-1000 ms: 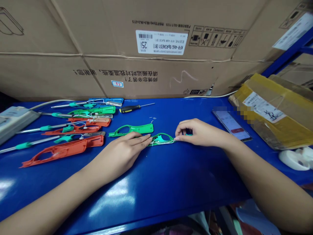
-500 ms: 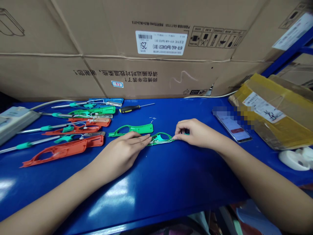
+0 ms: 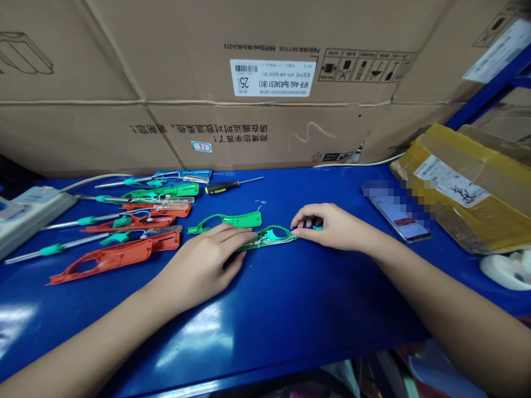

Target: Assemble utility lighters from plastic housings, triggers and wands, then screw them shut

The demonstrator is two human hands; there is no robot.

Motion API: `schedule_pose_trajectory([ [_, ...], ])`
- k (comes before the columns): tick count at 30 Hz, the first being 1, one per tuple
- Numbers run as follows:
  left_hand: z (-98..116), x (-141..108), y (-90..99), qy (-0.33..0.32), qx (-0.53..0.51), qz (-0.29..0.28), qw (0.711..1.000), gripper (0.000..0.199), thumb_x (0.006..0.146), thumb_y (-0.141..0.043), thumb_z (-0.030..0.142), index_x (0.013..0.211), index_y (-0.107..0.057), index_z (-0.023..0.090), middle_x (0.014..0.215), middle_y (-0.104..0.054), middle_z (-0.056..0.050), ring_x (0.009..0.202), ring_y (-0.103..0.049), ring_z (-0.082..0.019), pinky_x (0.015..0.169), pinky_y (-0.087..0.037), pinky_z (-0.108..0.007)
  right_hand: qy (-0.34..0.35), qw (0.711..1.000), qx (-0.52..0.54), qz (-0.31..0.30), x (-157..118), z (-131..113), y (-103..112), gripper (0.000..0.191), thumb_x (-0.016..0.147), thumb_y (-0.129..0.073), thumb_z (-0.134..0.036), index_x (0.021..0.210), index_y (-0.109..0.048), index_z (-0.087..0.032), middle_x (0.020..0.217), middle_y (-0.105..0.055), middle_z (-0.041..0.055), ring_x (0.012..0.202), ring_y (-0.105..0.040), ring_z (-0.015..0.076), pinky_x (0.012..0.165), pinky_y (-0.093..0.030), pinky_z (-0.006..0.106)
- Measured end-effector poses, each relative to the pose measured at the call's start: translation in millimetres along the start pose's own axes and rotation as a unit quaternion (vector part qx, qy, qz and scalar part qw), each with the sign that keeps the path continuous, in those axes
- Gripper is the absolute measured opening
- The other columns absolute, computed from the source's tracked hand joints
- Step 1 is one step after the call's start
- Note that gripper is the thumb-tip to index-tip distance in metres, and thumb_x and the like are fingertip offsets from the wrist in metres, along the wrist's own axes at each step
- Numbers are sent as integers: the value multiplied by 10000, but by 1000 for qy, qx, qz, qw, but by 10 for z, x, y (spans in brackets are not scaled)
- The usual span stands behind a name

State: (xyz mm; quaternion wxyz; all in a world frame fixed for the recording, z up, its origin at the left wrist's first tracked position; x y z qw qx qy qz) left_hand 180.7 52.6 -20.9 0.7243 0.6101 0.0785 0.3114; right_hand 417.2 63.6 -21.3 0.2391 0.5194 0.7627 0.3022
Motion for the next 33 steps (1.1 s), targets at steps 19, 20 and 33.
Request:
schedule_pose_trajectory([
  [19, 37, 21, -99, -29, -10, 0, 1000, 332, 1028, -470, 189, 1322, -615, 247, 1277, -654, -76, 1148, -599, -244, 948, -546, -429, 135, 988, -70, -19, -40, -174, -145, 64, 927, -645, -158, 881, -674, -192, 1024, -655, 51, 946, -624, 178, 869, -463, 337],
  [20, 37, 20, -97, -28, -11, 0, 1000, 326, 1029, -469, 189, 1315, -616, 241, 1274, -656, -78, 1147, -599, -243, 952, -544, -427, 139, 987, -74, -19, -42, -170, -145, 59, 931, -643, -166, 888, -672, -194, 1022, -659, 50, 953, -624, 180, 877, -458, 342],
  [33, 84, 44, -61, 2, -34, -11, 999, 264, 977, -507, 170, 1200, -643, 211, 1224, -656, -82, 1124, -603, -247, 963, -523, -430, 171, 978, -120, -23, -61, -194, -160, 91, 980, -597, -218, 919, -664, -206, 1017, -690, 27, 993, -624, 179, 899, -376, 361],
])
Point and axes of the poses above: each hand's wrist, its own x-axis towards the middle knuckle, its own y-axis out of the back of the hand, z = x × y, the point moved 5 cm from there along x, towards the middle knuckle
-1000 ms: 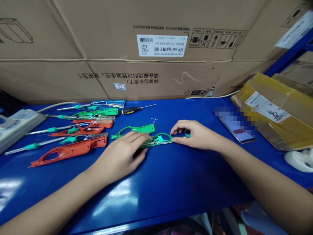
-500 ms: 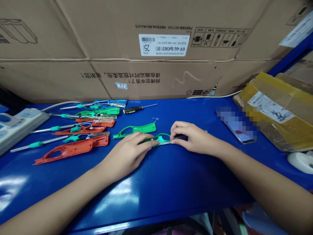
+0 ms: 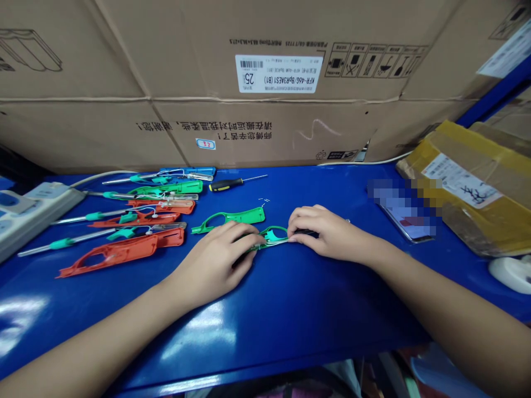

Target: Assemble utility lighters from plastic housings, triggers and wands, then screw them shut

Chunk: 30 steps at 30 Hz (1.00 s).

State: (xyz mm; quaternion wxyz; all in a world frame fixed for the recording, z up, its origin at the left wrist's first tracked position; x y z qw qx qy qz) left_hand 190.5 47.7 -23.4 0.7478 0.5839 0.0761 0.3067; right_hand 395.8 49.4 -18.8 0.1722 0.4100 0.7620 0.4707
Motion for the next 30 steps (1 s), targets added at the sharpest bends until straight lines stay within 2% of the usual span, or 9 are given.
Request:
schedule_pose_trajectory([
  [8, 54, 10, 29, 14, -40, 15, 999, 196, 922, -577, 233, 1096, -663, 211, 1196, -665, -80, 1084, -626, -249, 948, -521, -416, 30, 999, -31, -3, -12, -69, -64, 115, 999, -555, -231, 922, -638, -211, 1019, -675, 37, 968, -593, 188, 882, -365, 360],
  [12, 79, 22, 13, 15, -51, 29, 998, 155, 939, -601, 277, 1065, -667, 215, 1154, -675, -66, 1058, -638, -233, 928, -521, -391, 41, 999, -32, -15, -33, -136, -94, 76, 967, -619, -287, 955, -618, -212, 1037, -663, 33, 982, -584, 193, 896, -368, 361],
  [19, 86, 3, -11, -1, -92, 40, 995, 102, 970, -583, 217, 1006, -676, 192, 1057, -701, -49, 1003, -654, -188, 892, -530, -333, 42, 998, -35, -21, -44, -210, -130, 59, 985, -596, -272, 996, -595, -213, 1038, -656, 23, 970, -573, 181, 867, -376, 339],
  [30, 80, -2, 6, 7, -134, 80, 988, 120, 949, -595, 168, 965, -713, 182, 1022, -741, -68, 963, -685, -196, 870, -560, -354, 23, 1000, -9, -3, -19, -182, -162, 61, 980, -591, -232, 920, -596, -219, 984, -654, 23, 914, -566, 178, 838, -370, 335],
])
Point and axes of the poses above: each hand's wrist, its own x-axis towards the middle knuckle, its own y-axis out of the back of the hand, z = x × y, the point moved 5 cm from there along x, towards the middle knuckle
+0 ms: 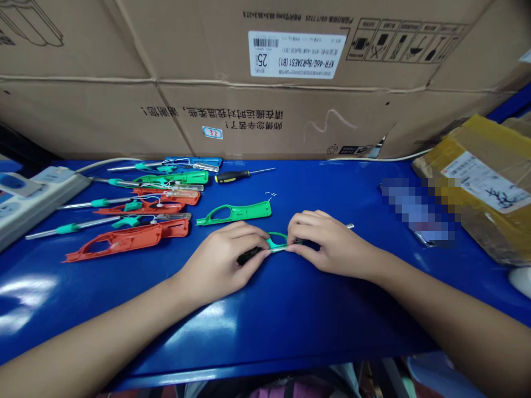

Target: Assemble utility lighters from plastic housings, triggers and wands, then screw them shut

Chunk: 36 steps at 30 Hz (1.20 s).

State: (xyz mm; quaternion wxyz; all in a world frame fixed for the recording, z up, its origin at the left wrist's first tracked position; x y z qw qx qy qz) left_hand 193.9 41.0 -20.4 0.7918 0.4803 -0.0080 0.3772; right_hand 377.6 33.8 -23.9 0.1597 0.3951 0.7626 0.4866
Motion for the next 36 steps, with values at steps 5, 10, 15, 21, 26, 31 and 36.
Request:
schedule_pose_trajectory([
  [5, -16, 5, -4, -4, 3, 3, 1000, 133, 951, -580, 161, 978, -709, 184, 1012, -743, -69, 965, -685, -198, 876, -561, -363, 4, 1000, -8, 1, 2, -4, 10, 67, 986, -583, -241, 928, -609, -220, 996, -667, 29, 926, -575, 181, 841, -369, 339],
  [10, -38, -3, -16, 4, 3, -2, 1000, 119, 942, -593, 150, 988, -700, 173, 1022, -735, -68, 979, -677, -194, 891, -551, -355, 4, 1000, -12, 3, 3, -7, 14, 69, 990, -580, -250, 938, -614, -221, 1006, -677, 24, 936, -586, 180, 844, -369, 338],
  [15, -28, -11, -10, 6, 3, 0, 1000, 134, 945, -579, 149, 987, -705, 172, 1019, -735, -72, 976, -677, -196, 889, -556, -363, -1, 1000, -15, 2, 3, -10, 18, 76, 992, -576, -248, 944, -629, -223, 1019, -691, 27, 953, -598, 184, 850, -367, 343],
  [21, -5, 4, 9, 2, 4, 17, 1000, 151, 942, -577, 158, 955, -726, 178, 992, -749, -76, 942, -695, -200, 860, -579, -365, -1, 1000, -18, 12, 3, -7, 14, 87, 992, -569, -253, 944, -635, -224, 1012, -695, 33, 940, -602, 186, 841, -367, 344],
  [26, 0, -5, 15, 5, 6, 28, 1000, 124, 913, -635, 172, 928, -758, 179, 1015, -753, -76, 939, -704, -201, 850, -584, -358, -18, 1000, -3, 18, 2, 15, 1, 55, 963, -623, -276, 941, -628, -226, 989, -693, 20, 931, -599, 182, 835, -366, 338],
  [31, -20, -13, 8, 4, 6, 30, 1000, 111, 911, -651, 173, 917, -762, 168, 1003, -753, -72, 932, -708, -193, 850, -579, -346, -23, 999, -7, 22, 16, 18, -7, 79, 973, -608, -271, 913, -622, -221, 977, -686, 15, 924, -593, 177, 832, -362, 336],
  [36, -28, -8, 4, 8, 2, 32, 999, 90, 907, -667, 182, 902, -756, 169, 994, -747, -70, 920, -706, -189, 840, -577, -338, -7, 1000, -14, 24, 22, -13, -24, 112, 950, -646, -327, 942, -611, -221, 1022, -666, 29, 961, -574, 191, 834, -364, 340],
])
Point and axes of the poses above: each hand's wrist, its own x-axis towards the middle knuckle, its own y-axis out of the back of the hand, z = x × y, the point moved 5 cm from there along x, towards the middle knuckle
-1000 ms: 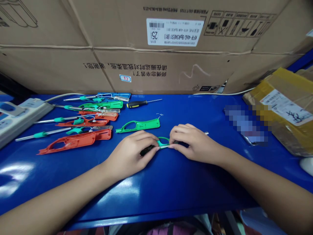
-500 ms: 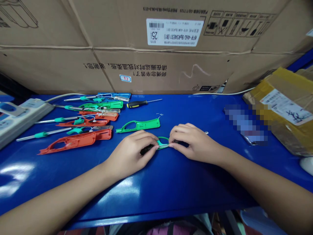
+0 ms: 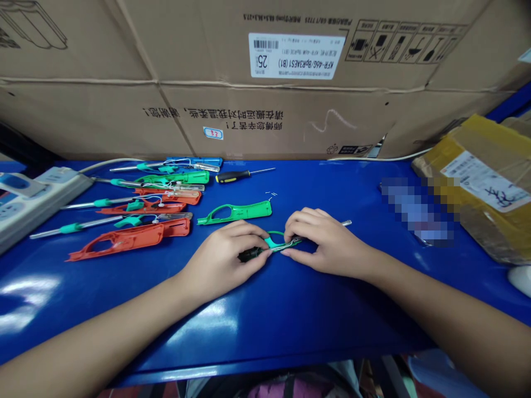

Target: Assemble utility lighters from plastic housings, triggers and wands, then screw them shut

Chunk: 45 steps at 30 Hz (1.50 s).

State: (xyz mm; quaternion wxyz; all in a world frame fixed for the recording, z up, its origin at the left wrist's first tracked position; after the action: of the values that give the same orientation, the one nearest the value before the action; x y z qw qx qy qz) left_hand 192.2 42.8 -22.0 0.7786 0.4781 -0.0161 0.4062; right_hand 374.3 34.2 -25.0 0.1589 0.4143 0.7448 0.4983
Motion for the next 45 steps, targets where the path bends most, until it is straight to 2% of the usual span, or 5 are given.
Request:
schedule_pose_trajectory([
  [8, 11, -10, -13, -2, 5, -3, 1000, 107, 921, -655, 178, 909, -759, 157, 1002, -741, -73, 929, -699, -186, 837, -572, -329, -7, 1000, 15, 17, 3, -2, -20, 137, 955, -649, -336, 899, -614, -216, 995, -648, 11, 953, -577, 170, 838, -363, 331],
  [23, 8, -7, -30, -2, 10, -3, 1000, 121, 922, -650, 174, 900, -766, 151, 1002, -742, -78, 922, -699, -190, 833, -569, -326, -79, 992, 85, 43, 23, 35, -32, 90, 880, -722, -235, 885, -633, -222, 961, -672, -11, 963, -606, 166, 894, -382, 338],
  [34, -5, -1, -21, 39, -11, 7, 999, 95, 886, -678, 156, 868, -770, 168, 981, -747, -62, 899, -714, -179, 830, -573, -302, -82, 992, 90, 35, 32, 44, -47, 78, 886, -718, -231, 870, -642, -226, 965, -676, -12, 976, -614, 171, 908, -373, 358],
  [40, -28, 9, -26, 43, -25, 1, 999, 89, 888, -671, 145, 874, -753, 178, 978, -752, -43, 910, -710, -169, 849, -566, -299, -68, 990, 120, 23, 20, 57, 16, 57, 879, -697, -172, 885, -661, -215, 966, -693, -1, 958, -631, 162, 900, -425, 336],
  [45, -38, 5, -13, 74, -40, -9, 996, 116, 882, -678, 160, 974, -738, 197, 991, -754, -30, 945, -700, -174, 881, -557, -305, -50, 986, 159, 10, 26, 68, 71, 107, 888, -625, -104, 880, -675, -199, 939, -702, 21, 898, -636, 151, 827, -477, 297],
])
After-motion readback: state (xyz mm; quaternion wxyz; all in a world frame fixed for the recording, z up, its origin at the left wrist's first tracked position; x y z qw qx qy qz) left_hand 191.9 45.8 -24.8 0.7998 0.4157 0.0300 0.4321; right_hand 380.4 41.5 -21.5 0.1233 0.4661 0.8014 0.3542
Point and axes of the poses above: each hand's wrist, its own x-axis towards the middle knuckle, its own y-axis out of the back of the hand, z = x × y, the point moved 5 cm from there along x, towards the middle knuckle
